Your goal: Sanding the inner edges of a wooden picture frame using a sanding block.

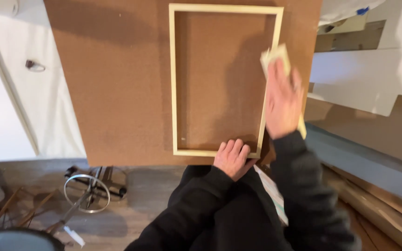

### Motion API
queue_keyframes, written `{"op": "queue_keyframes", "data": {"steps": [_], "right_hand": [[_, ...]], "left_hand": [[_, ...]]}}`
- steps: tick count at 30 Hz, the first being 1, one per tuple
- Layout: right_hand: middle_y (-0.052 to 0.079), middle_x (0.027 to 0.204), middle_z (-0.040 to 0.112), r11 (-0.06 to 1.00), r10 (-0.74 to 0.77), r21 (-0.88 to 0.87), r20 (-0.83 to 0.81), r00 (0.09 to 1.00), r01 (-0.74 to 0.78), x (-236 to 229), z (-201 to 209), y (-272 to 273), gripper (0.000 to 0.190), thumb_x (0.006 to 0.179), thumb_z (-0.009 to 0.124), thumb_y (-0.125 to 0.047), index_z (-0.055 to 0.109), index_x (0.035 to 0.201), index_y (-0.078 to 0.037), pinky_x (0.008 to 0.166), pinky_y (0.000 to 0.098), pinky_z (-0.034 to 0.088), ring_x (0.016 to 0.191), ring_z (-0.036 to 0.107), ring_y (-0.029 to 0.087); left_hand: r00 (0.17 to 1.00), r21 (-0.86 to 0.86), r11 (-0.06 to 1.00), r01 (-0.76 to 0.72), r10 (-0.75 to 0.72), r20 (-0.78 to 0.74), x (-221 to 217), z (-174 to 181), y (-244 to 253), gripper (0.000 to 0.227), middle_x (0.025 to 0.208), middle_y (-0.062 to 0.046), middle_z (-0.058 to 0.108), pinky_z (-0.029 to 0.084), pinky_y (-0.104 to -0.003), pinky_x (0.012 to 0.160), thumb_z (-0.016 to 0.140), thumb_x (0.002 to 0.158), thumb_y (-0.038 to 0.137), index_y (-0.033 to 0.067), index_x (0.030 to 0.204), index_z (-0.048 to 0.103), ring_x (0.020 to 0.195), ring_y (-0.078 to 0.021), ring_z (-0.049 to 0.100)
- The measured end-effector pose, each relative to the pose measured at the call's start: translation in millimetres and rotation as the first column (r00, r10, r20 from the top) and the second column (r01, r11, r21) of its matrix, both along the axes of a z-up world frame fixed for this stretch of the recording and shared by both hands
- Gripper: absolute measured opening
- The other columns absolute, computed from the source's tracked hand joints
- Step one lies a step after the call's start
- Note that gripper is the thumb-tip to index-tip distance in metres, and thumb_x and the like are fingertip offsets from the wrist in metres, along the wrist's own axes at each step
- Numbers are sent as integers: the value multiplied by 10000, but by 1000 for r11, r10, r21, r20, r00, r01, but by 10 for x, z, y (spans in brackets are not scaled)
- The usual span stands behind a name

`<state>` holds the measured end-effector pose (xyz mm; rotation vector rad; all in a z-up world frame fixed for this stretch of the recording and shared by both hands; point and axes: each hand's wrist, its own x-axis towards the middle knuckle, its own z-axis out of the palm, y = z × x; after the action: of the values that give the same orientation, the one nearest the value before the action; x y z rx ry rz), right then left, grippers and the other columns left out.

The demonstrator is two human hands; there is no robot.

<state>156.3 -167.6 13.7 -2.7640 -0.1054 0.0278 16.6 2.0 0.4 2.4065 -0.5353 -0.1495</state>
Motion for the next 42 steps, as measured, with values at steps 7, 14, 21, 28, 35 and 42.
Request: {"op": "queue_keyframes", "data": {"steps": [7, 14, 21, 28, 35, 42], "right_hand": [[88, 1636, 467, 1000, 3, 24, 23, 1000, -4, 75, 207, -12, 487, 1080, 537, -48, 503, 1564, -84, 1207, 539, 369, 1470, 410, 464], [119, 1644, 469, 998, 12, 56, 16, 1000, -13, 249, 64, -57, 572, 1019, 495, 15, 530, 1583, -71, 1218, 525, 373, 1469, 394, 469], [140, 1594, 498, 999, 20, 39, -7, 1000, -19, -248, 231, 37, 501, 1042, 531, -38, 533, 1542, -60, 1190, 535, 344, 1470, 414, 469], [155, 1623, 475, 997, 25, 69, 9, 1000, -26, 288, 146, -27, 572, 1011, 485, 28, 488, 1576, -63, 1222, 524, 349, 1461, 411, 486], [128, 1549, 549, 1000, -7, 11, -89, 996, 8, -606, 338, 111, 476, 1005, 546, -24, 573, 1478, -76, 1168, 554, 359, 1432, 426, 446], [164, 1598, 504, 995, 8, 101, -1, 1000, -8, 169, 169, 18, 568, 994, 508, 28, 536, 1555, -59, 1227, 536, 342, 1447, 392, 481]], "left_hand": [[995, 12, 998, 61, -60, -85, -23, 8, -32, 395, 927, -76, 522, 428, -407, 769, 808, 813, 406, 111, 930, 573, 894, -278, 541], [998, 5, 999, 35, -35, -59, 3, 14, 2, 403, 926, -80, 520, 426, -408, 764, 807, 799, 392, 97, 957, 583, 887, -275, 541], [999, -32, 999, 18, -19, -34, 79, 29, -23, 394, 936, -78, 523, 430, -407, 771, 815, 809, 391, 108, 939, 573, 896, -280, 541], [998, -28, 999, 23, -25, -58, 56, 34, -1, 402, 928, -87, 520, 434, -413, 768, 826, 796, 369, 93, 948, 577, 892, -285, 542], [999, -106, 994, -25, 28, 27, 83, 32, -4, 430, 972, -98, 536, 429, -422, 756, 841, 764, 326, 75, 1007, 591, 900, -298, 543], [997, -46, 999, 18, -21, -77, 25, -3, -3, 416, 950, -86, 525, 436, -421, 763, 837, 779, 355, 92, 980, 585, 903, -288, 553]]}}
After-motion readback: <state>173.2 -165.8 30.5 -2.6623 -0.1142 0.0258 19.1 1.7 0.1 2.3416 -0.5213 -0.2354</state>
